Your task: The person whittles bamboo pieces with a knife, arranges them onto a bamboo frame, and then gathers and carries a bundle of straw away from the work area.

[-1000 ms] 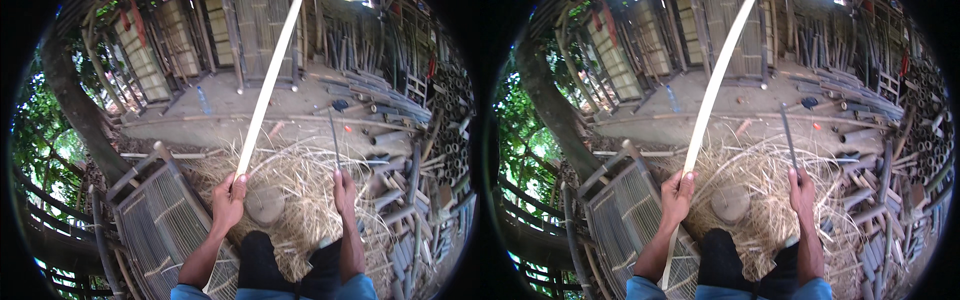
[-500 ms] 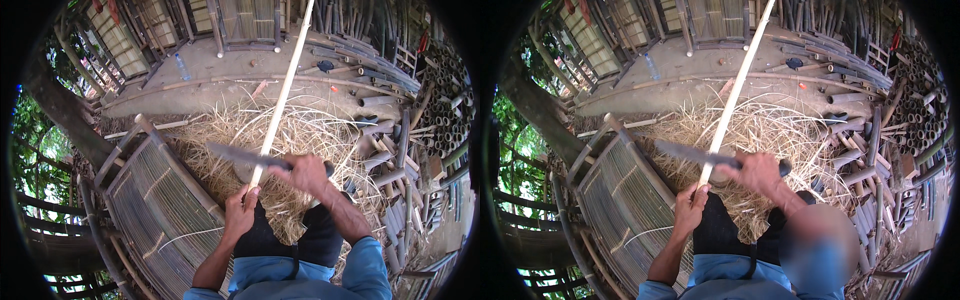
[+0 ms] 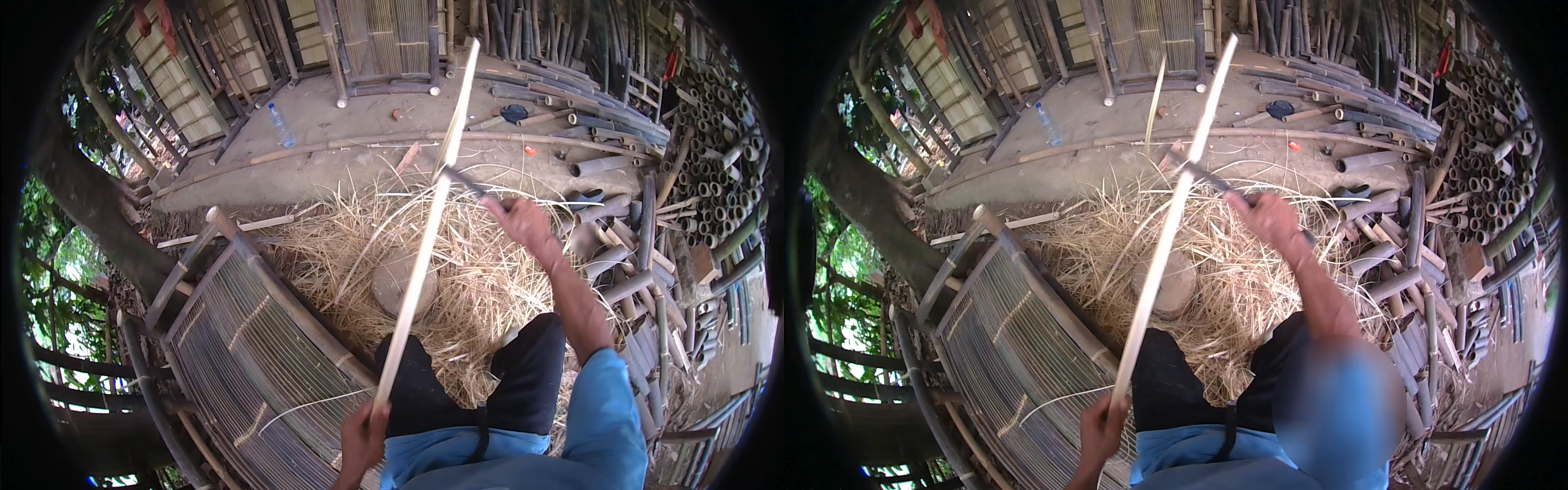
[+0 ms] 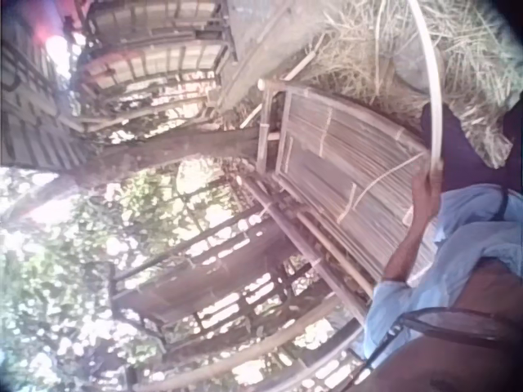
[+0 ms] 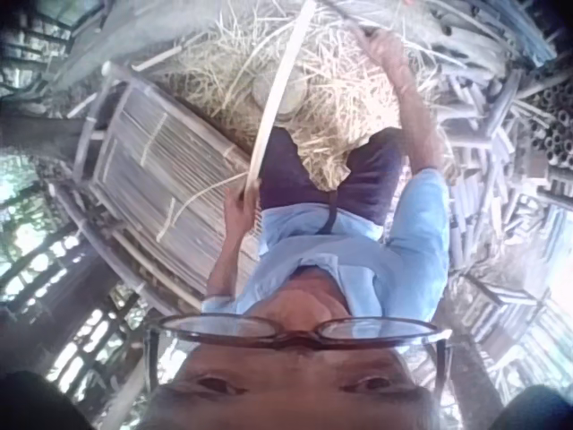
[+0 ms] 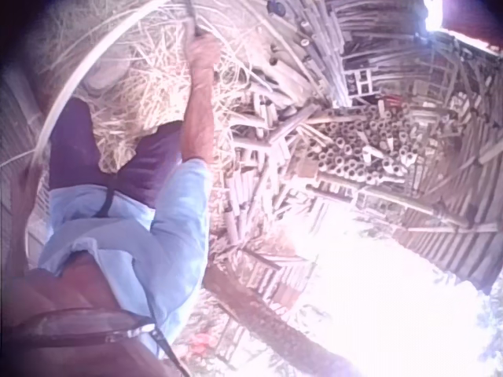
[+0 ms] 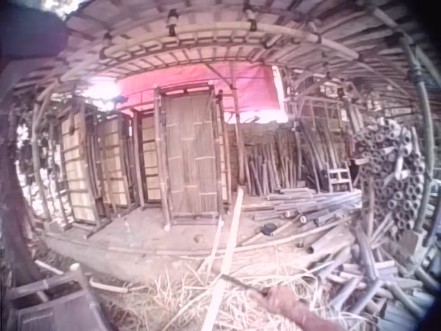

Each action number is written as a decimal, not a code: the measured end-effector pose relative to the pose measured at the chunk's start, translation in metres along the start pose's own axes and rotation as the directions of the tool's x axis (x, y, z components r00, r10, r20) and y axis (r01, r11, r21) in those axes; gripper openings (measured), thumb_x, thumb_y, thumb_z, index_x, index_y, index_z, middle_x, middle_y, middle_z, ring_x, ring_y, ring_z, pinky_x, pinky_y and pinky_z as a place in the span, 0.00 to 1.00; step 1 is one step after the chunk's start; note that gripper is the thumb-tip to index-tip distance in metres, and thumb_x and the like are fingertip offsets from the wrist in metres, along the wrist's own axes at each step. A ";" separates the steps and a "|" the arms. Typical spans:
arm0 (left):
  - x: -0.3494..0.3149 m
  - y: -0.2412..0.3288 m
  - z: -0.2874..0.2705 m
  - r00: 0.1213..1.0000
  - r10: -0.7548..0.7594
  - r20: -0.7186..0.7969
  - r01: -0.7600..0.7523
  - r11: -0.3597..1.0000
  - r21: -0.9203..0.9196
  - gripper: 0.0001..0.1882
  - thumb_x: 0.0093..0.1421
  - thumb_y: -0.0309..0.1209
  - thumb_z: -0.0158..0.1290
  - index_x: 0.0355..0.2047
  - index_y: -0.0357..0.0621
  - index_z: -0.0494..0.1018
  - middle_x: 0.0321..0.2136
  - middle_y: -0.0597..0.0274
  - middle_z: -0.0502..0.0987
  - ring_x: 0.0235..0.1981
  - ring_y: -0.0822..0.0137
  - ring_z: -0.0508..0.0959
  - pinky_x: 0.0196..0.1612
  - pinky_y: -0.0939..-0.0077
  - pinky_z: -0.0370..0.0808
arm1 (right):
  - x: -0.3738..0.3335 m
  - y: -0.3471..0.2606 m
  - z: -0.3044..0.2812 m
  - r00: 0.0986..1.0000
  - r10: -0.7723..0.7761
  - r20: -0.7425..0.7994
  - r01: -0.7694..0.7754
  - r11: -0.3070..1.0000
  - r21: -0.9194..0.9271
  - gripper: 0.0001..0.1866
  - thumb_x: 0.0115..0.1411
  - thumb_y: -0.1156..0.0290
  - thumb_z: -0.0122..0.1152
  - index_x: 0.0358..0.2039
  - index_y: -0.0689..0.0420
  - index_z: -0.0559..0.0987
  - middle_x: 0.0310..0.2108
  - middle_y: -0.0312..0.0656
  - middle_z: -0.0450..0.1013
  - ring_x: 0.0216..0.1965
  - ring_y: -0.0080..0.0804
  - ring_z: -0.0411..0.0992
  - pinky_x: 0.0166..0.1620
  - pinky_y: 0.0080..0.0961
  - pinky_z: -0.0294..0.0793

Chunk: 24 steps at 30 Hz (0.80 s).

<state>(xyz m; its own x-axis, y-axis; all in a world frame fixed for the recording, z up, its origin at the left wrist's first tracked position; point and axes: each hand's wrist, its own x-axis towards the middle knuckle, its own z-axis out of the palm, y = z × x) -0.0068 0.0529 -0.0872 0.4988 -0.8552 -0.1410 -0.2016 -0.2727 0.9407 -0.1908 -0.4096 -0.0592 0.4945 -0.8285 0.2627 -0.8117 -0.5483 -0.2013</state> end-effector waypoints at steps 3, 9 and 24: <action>-0.042 -0.012 -0.018 0.986 -0.162 0.046 0.164 0.985 -0.045 0.14 0.70 0.35 0.52 0.43 0.35 0.79 0.18 0.69 0.71 0.19 0.80 0.68 0.23 0.80 0.65 | 0.027 0.042 -0.003 0.993 0.116 -0.004 -0.116 0.991 -0.066 0.43 0.62 0.26 0.42 0.36 0.56 0.86 0.18 0.55 0.76 0.23 0.51 0.79 0.26 0.44 0.77; 0.014 0.007 -0.006 0.984 -0.178 -0.020 0.163 0.939 -0.304 0.24 0.65 0.30 0.59 0.61 0.42 0.71 0.22 0.70 0.74 0.20 0.80 0.70 0.21 0.82 0.66 | -0.052 -0.081 0.004 0.995 -0.071 0.069 0.061 0.990 0.130 0.38 0.64 0.31 0.48 0.31 0.59 0.82 0.18 0.57 0.75 0.25 0.57 0.78 0.32 0.49 0.76; 0.050 -0.005 0.027 0.996 -0.087 -0.016 0.081 0.971 -0.225 0.23 0.63 0.24 0.59 0.59 0.35 0.73 0.34 0.69 0.77 0.33 0.81 0.72 0.35 0.84 0.71 | -0.154 -0.127 0.024 0.955 -0.245 0.170 0.195 0.944 0.264 0.33 0.57 0.32 0.60 0.23 0.55 0.79 0.15 0.44 0.74 0.19 0.47 0.76 0.25 0.41 0.76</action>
<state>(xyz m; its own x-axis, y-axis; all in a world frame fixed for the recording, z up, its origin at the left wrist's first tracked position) -0.0033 -0.0003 -0.1071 0.5279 -0.8210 -0.2172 0.0343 -0.2350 0.9714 -0.1557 -0.2154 -0.0969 0.7235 -0.6759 0.1400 -0.5879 -0.7097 -0.3881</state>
